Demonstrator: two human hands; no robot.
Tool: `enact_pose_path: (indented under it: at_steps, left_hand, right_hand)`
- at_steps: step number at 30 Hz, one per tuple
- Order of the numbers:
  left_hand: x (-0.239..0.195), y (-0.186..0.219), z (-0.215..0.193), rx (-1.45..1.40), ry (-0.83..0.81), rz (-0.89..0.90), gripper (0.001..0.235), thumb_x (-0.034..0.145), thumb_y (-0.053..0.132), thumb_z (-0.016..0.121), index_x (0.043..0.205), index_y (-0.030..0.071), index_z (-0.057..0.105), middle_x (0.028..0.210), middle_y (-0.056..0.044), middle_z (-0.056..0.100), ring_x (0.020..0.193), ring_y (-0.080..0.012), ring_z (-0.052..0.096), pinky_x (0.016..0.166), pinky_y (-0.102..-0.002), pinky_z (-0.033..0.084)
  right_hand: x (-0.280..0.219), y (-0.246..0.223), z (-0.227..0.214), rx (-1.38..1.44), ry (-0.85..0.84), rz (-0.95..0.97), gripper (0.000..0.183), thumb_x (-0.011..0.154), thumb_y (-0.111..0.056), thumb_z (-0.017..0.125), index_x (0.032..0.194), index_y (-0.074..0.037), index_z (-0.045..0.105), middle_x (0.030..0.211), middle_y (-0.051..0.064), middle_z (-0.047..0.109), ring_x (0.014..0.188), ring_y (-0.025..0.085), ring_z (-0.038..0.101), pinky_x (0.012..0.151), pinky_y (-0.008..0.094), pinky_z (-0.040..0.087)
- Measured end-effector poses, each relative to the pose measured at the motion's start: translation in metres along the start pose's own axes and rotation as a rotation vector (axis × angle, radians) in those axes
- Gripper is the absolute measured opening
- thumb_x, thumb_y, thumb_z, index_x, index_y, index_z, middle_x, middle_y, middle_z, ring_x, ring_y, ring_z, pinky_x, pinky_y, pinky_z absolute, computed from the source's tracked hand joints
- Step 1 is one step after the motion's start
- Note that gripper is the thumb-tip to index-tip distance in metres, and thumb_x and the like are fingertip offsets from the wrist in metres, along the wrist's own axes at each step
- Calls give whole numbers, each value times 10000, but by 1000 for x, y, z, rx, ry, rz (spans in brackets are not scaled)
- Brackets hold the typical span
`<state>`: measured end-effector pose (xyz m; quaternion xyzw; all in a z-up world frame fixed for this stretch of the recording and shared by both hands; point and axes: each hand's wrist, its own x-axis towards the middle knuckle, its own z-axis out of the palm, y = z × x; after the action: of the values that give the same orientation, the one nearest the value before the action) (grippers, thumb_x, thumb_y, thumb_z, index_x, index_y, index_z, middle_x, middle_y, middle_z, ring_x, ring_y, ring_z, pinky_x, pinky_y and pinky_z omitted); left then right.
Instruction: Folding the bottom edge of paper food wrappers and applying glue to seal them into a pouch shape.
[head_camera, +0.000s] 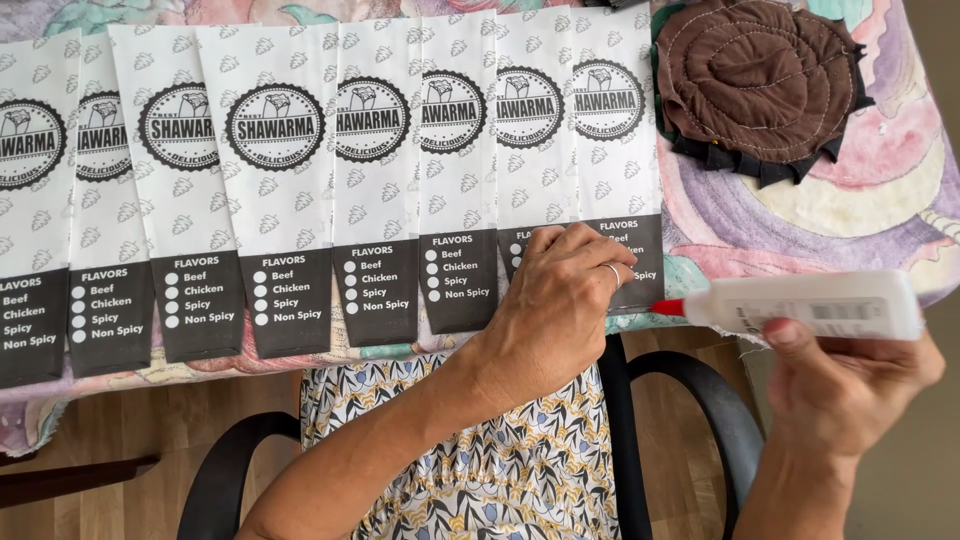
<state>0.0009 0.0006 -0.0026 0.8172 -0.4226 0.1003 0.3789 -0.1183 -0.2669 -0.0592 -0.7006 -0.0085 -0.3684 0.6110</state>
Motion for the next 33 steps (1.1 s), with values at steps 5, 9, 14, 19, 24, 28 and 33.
enact_pose_path:
  at_steps: [5, 9, 14, 19, 24, 28, 33]
  left_hand:
    - [1, -1, 0, -8, -20, 8, 205, 869, -100, 656, 1015, -15, 772, 1128, -80, 735, 1051, -250, 591, 928, -393, 385]
    - [2, -1, -1, 6, -48, 8, 197, 858, -79, 662, 1019, -21, 762, 1148, -98, 732, 1083, -259, 590, 937, -397, 390]
    - [2, -1, -3, 18, -49, 19, 134, 916, -65, 645, 995, -33, 748, 1107, -97, 726, 1024, -256, 581, 902, -393, 388]
    - [-4, -3, -29, -22, 13, 21, 363, 846, -212, 596, 1151, -52, 708, 1204, -197, 696, 1105, -294, 619, 979, -410, 488]
    - [-21, -12, -55, 119, -82, -92, 27, 865, 39, 773, 886, 34, 758, 1040, -77, 725, 983, -227, 558, 875, -386, 451]
    - [-29, -15, -59, 67, -162, -99, 320, 812, 185, 829, 1073, 11, 763, 1153, -92, 702, 1067, -255, 551, 962, -415, 469]
    - [-34, -15, -64, 59, -208, -101, 450, 779, 207, 843, 1162, 2, 726, 1248, -110, 675, 1129, -257, 534, 987, -419, 457]
  right_hand:
    - [-2, -1, 13, 84, -9, 7, 575, 815, 35, 804, 1258, -199, 523, 1292, 133, 636, 1202, 280, 693, 1055, 435, 693]
    - [-3, -8, 44, 70, -3, 58, 338, 775, 3, 852, 992, -77, 607, 986, 65, 670, 944, 187, 704, 857, 323, 678]
    - [2, 3, 13, 133, -84, 11, 331, 839, 18, 799, 1037, -155, 597, 1082, 37, 675, 1050, 202, 721, 979, 366, 715]
    - [4, -18, 3, 150, 233, 150, 475, 899, -25, 811, 1346, -48, 651, 1301, 51, 723, 1268, 227, 745, 1182, 416, 706]
    - [-7, 13, 9, 131, 93, -33, 503, 885, -51, 801, 1295, -131, 520, 1303, 121, 644, 1220, 247, 687, 1123, 420, 667]
    - [-11, 13, 39, 79, -61, -145, 687, 803, 75, 786, 1301, -226, 421, 1239, 150, 580, 1207, 323, 633, 953, 467, 667]
    - [-1, -32, 87, -35, -165, -95, 634, 702, 125, 788, 1151, -81, 390, 1123, 323, 527, 1039, 425, 630, 827, 570, 666]
